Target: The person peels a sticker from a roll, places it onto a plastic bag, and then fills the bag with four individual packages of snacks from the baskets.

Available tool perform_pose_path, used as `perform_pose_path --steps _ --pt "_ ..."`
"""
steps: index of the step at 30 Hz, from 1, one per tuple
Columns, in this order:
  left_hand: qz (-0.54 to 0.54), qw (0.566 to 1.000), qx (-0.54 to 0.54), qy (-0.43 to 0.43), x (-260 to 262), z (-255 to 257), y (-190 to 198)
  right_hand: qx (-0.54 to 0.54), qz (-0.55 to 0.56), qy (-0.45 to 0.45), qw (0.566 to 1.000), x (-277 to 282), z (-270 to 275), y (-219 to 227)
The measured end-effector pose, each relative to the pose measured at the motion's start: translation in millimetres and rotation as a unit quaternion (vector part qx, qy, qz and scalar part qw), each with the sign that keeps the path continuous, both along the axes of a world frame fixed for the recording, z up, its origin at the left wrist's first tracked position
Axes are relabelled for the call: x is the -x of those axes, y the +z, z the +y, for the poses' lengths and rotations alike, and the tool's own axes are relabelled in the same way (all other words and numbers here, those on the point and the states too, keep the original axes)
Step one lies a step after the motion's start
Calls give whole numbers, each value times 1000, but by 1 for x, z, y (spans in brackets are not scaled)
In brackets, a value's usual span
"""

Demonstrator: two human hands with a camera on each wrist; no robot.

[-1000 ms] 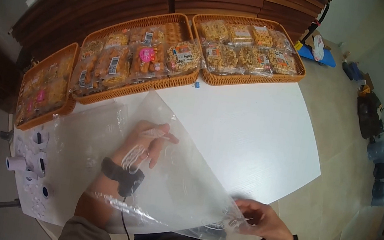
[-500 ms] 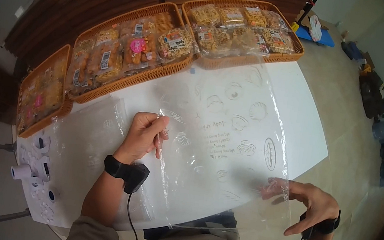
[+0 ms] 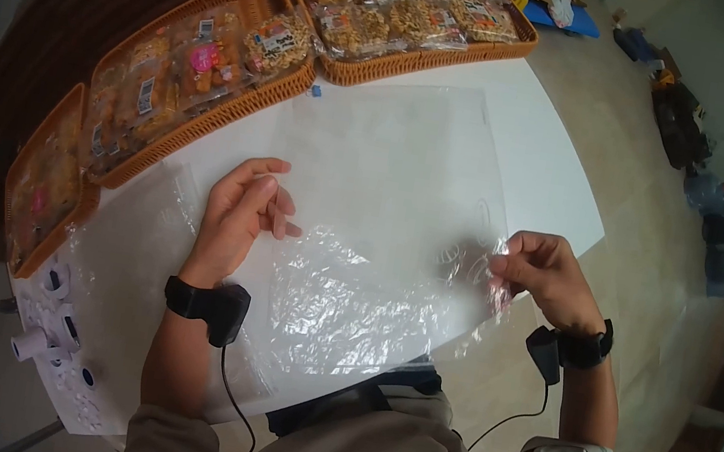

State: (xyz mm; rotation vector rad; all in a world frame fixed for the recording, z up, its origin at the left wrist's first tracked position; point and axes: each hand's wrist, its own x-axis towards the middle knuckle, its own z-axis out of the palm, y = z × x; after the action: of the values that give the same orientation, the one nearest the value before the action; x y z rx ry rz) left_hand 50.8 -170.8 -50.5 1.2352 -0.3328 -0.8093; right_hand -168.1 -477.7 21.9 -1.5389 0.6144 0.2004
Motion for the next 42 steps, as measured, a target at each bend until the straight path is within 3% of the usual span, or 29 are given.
perform_pose_path --steps 6,9,12,15,18,19,22,24,26,32,42 --pt "-30 999 3 -29 2 -2 6 -76 18 -53 996 4 -3 -4" --pt "-20 999 18 -42 3 -4 5 -59 34 -63 996 7 1 -6" --pt "-26 999 -10 -45 2 -4 6 47 106 -8 993 -1 20 14" --pt "-33 999 -25 -35 0 -3 6 203 51 7 978 10 23 1" --pt "-38 999 -16 0 3 -7 6 476 -28 -6 879 8 32 4" --pt "-49 999 -8 -7 3 -6 5 480 -16 -30 876 9 36 6" --pt "-69 997 5 -23 1 -3 2 413 -134 162 886 9 39 11" --pt "-66 997 -2 -30 2 -3 1 385 -134 271 872 2 54 14" --pt "-108 994 12 -30 3 -3 -1 416 -152 309 841 -4 58 3" --pt "-160 986 9 -45 3 -2 -5 499 -216 337 769 -9 51 -20" --pt "-214 971 41 -100 -2 2 -5 433 -214 354 801 -19 52 -15"
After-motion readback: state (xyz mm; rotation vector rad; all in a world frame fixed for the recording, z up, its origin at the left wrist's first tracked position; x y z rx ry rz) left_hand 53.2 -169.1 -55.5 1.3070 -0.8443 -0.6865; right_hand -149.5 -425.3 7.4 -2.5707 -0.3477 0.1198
